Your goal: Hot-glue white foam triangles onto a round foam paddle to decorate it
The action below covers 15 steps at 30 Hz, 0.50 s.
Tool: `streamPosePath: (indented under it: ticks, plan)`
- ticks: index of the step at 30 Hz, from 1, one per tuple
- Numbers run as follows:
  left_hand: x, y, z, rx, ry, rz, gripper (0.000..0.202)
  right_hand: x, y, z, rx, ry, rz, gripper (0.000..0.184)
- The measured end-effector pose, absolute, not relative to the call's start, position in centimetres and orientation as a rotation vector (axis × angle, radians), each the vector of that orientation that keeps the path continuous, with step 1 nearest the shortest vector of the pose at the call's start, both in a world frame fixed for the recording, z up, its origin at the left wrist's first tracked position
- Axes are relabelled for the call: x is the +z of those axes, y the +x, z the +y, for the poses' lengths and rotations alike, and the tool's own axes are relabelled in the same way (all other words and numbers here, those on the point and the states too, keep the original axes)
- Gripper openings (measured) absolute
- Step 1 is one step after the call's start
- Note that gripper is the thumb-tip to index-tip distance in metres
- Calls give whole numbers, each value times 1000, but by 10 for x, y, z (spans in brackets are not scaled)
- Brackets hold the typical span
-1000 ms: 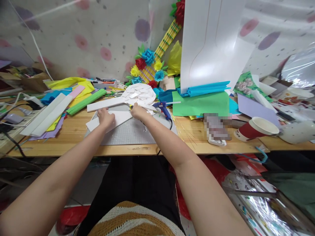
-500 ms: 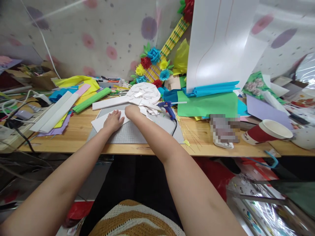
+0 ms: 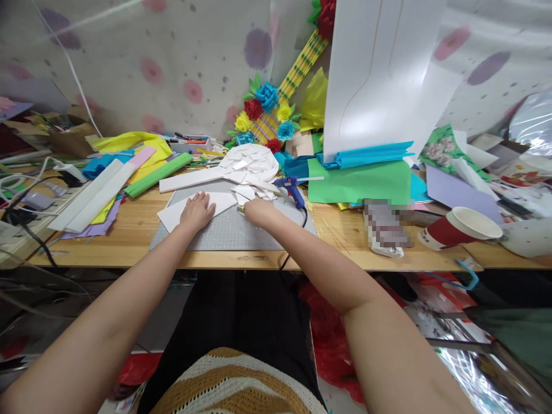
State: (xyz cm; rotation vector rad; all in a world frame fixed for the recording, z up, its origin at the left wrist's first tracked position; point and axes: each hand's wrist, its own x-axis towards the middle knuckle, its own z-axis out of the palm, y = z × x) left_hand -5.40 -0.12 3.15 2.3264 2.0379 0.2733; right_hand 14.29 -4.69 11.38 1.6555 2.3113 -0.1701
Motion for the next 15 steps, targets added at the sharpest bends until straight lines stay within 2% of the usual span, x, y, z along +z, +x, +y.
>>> streamPosePath:
  ticks: [9,15]
  plan:
    - [36,-33,0,306,2046,2207,56,113,113,-20,-145,1871,2463,35]
    - [39,-43,1,196,2093,2128,56,110,53,8,-228,1757,2461,38]
